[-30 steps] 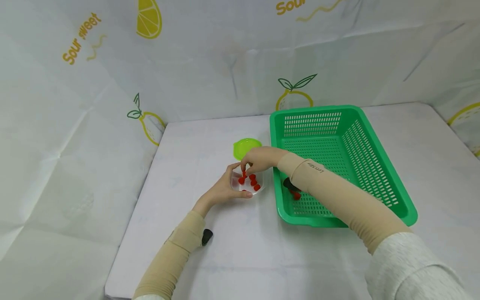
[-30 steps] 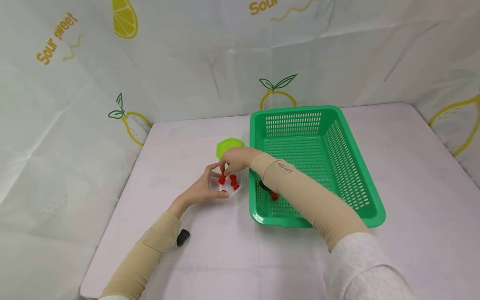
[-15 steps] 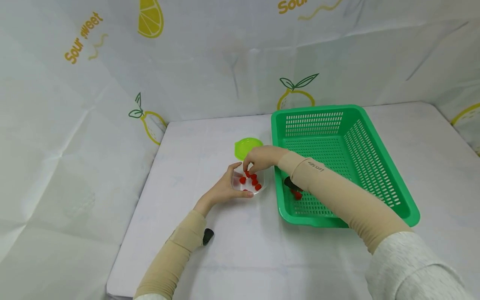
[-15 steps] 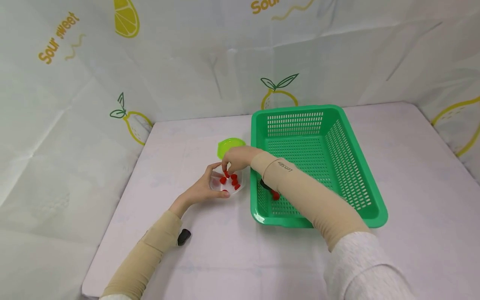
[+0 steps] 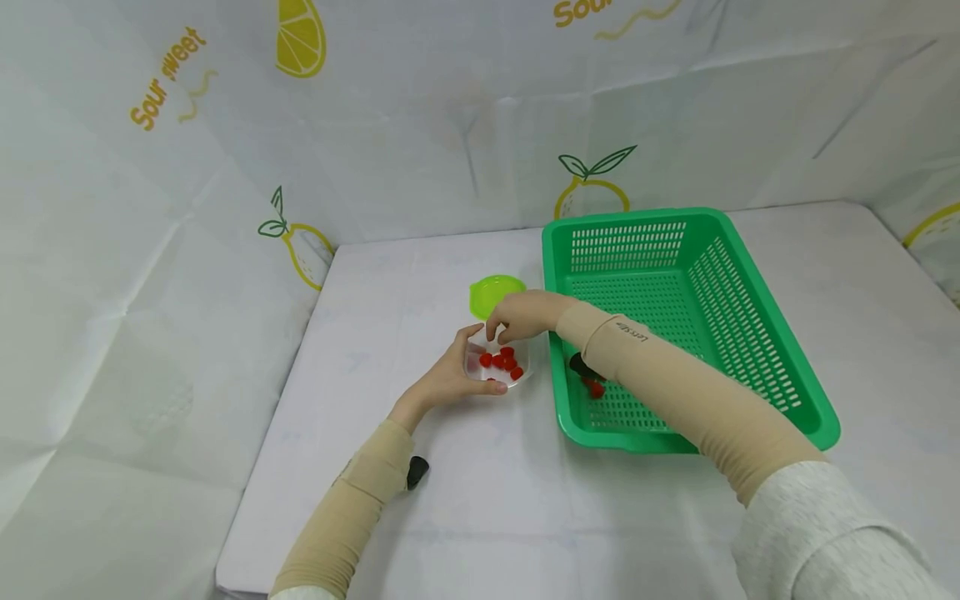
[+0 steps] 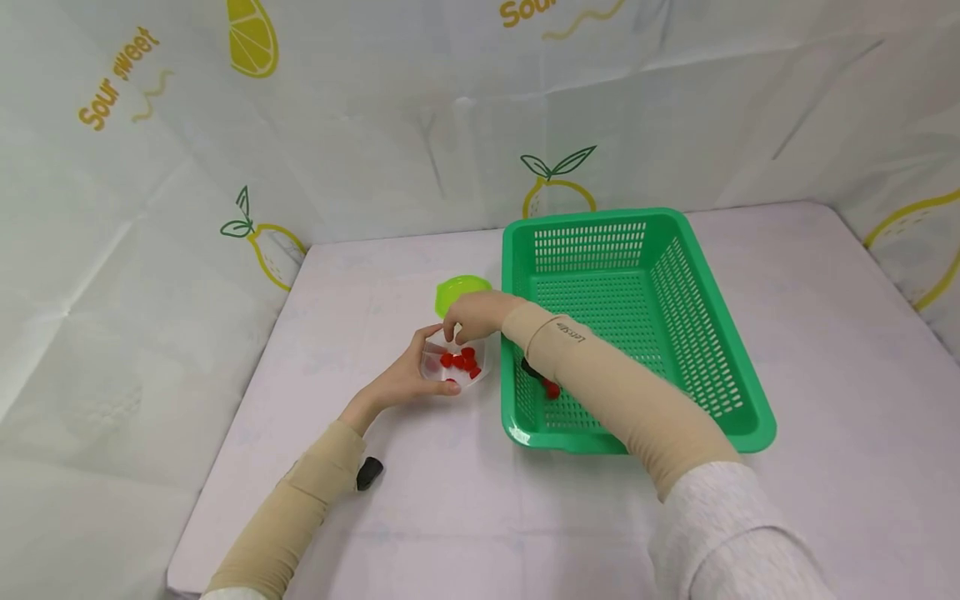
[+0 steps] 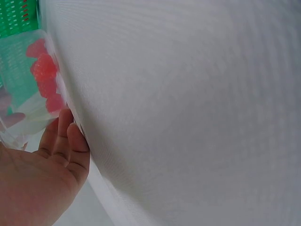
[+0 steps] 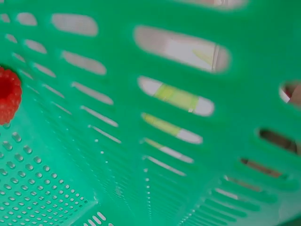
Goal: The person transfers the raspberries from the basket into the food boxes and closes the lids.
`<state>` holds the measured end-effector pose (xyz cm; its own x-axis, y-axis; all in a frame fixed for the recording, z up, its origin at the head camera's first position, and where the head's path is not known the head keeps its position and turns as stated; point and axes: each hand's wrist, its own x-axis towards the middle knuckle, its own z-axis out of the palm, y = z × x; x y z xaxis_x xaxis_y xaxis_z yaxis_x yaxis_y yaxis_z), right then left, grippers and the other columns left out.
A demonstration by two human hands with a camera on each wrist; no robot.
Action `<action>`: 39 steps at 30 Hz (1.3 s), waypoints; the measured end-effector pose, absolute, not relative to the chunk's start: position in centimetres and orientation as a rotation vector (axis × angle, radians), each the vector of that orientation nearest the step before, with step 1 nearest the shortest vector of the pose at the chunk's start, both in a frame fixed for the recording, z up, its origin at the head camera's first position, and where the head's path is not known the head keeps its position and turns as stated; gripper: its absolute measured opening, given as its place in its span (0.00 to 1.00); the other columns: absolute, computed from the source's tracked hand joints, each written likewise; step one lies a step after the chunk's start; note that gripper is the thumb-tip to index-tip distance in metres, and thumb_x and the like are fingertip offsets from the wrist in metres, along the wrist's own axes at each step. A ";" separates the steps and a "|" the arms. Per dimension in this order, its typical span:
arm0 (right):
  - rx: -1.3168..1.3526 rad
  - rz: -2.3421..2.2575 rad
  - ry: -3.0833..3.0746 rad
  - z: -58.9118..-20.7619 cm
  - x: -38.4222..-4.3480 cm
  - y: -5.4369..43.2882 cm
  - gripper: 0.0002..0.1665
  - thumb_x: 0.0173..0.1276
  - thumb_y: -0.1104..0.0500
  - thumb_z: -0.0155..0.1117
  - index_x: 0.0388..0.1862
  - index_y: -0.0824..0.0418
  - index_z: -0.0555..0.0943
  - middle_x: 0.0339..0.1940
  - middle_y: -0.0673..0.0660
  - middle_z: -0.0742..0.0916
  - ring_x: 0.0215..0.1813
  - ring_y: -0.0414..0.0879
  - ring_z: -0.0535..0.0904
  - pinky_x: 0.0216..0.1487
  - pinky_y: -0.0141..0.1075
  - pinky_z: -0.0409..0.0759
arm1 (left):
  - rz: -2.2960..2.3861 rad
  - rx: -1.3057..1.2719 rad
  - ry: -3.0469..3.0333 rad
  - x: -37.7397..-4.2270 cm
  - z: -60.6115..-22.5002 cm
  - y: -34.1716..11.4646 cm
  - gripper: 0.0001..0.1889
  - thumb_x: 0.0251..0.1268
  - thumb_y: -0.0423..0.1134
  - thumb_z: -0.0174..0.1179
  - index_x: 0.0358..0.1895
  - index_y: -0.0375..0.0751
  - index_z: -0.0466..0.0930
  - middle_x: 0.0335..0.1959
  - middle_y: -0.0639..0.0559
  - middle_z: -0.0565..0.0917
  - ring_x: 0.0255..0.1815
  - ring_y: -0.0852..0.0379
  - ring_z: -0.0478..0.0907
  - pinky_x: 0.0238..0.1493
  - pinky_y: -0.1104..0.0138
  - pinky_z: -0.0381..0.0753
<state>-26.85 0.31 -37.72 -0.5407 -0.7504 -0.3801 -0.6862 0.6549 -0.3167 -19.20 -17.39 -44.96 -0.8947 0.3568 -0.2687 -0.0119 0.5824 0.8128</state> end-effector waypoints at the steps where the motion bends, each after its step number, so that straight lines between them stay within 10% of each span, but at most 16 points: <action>1: -1.121 -0.186 2.386 -37.7 -26.9 0.3 0.14 0.67 0.55 0.58 0.51 0.52 0.82 0.50 0.50 0.85 0.51 0.46 0.78 0.56 0.42 0.77 | 1.244 0.278 2.411 -19.2 -44.9 -17.4 0.56 0.40 0.59 0.72 0.71 0.59 0.43 0.63 0.51 0.68 0.66 0.49 0.63 0.67 0.46 0.63; 16: -1.139 -0.421 2.323 -36.5 -26.9 1.8 0.17 0.64 0.55 0.62 0.52 0.54 0.81 0.28 0.51 0.80 0.33 0.43 0.73 0.34 0.31 0.73 | 1.240 0.274 2.417 -19.3 -44.9 -17.2 0.55 0.40 0.58 0.72 0.71 0.61 0.44 0.62 0.52 0.68 0.65 0.50 0.64 0.66 0.46 0.63; 39: -0.913 -1.082 2.280 -36.1 -25.9 11.2 0.12 0.60 0.53 0.67 0.41 0.55 0.83 0.28 0.58 0.80 0.30 0.44 0.72 0.33 0.31 0.74 | 1.209 0.216 2.432 -19.3 -45.2 -17.3 0.57 0.37 0.60 0.73 0.71 0.61 0.44 0.63 0.52 0.66 0.70 0.49 0.58 0.68 0.47 0.62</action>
